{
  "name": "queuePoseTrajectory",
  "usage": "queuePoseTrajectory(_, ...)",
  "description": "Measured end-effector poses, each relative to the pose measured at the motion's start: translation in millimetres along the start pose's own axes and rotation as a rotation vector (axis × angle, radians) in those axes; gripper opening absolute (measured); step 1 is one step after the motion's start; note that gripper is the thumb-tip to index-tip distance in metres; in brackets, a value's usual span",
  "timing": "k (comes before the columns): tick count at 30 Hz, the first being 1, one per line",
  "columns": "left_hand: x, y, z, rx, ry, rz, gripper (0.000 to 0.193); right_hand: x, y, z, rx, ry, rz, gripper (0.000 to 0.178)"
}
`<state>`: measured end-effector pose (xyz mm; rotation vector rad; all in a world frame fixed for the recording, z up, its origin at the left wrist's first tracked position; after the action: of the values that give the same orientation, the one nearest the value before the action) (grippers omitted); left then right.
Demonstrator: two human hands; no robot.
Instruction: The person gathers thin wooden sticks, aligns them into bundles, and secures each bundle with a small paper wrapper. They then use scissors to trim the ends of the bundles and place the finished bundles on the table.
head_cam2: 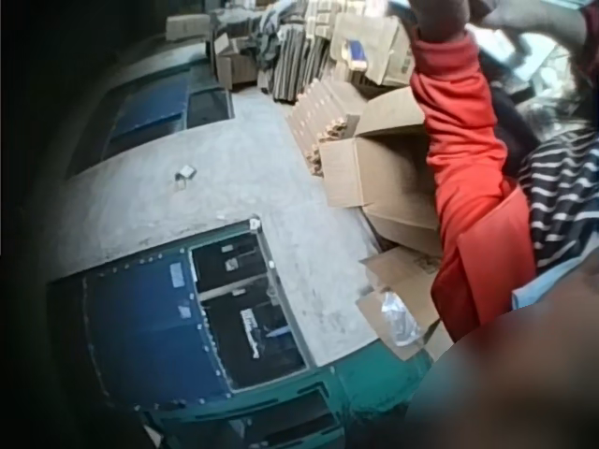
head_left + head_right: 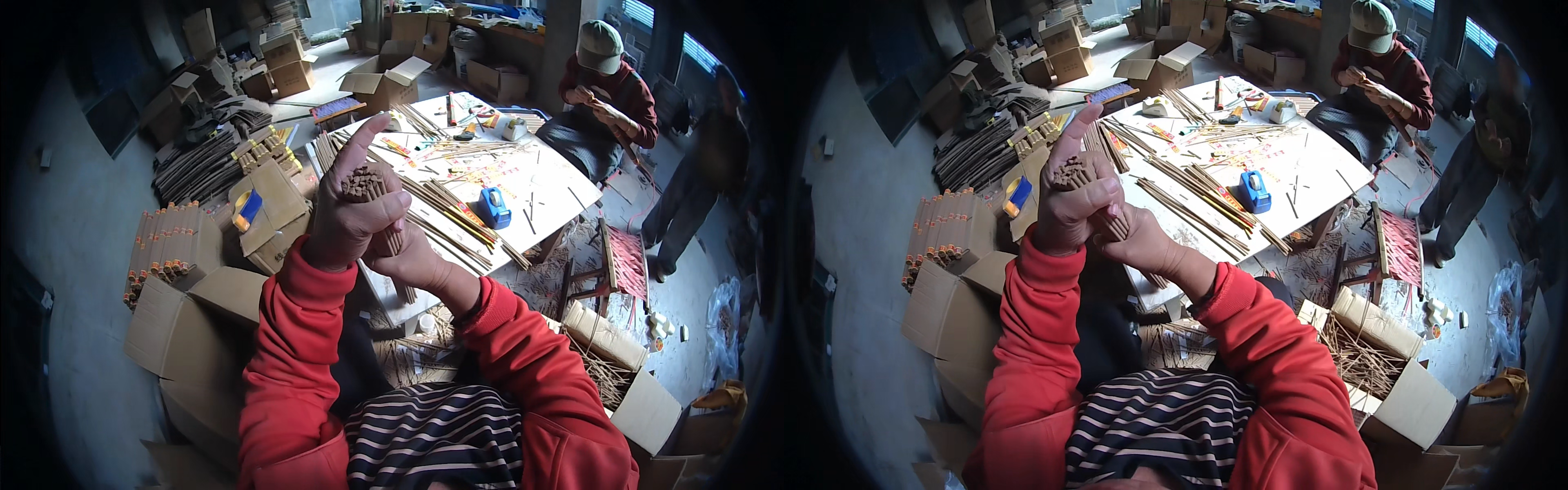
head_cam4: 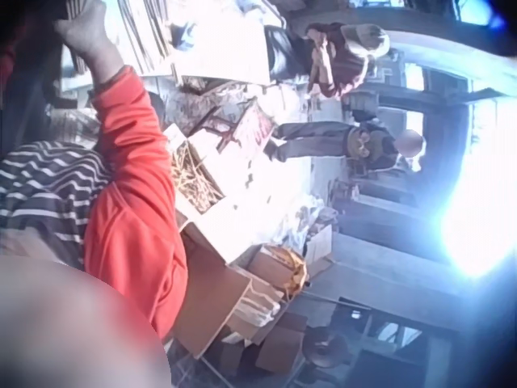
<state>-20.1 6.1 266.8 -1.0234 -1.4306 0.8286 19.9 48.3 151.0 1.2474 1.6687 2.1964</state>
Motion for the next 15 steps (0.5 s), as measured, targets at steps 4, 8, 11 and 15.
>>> queuePoseTrajectory(4, 13, 25, 16, -0.129, 0.031, 0.050, 0.075, 3, -16, 3, 0.035, -0.030, -0.131, 0.031)
queuePoseTrajectory(8, 5, 17, 16, -0.070, -0.010, 0.018, 0.084, 0, -9, 1, -0.068, -0.032, -0.045, 0.031)
queuePoseTrajectory(11, -6, 18, 17, 0.009, -0.170, -0.116, 0.085, 1, 7, 1, -0.171, -0.080, 0.050, 0.035)
queuePoseTrajectory(15, -35, 38, 20, 0.151, -0.554, -0.185, 0.048, -6, 24, -5, -0.318, -0.147, 0.167, 0.047)
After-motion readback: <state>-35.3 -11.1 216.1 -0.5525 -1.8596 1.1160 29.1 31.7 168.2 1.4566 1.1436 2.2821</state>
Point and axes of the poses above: each hand's wrist, its own x-axis towards the middle knuckle, its own z-axis out of the back of the hand, y = z × x, the point moved 7 cm from there along x, towards the middle knuckle, and after that the axes turned 9 degrees about z, right-handed, at the moved point
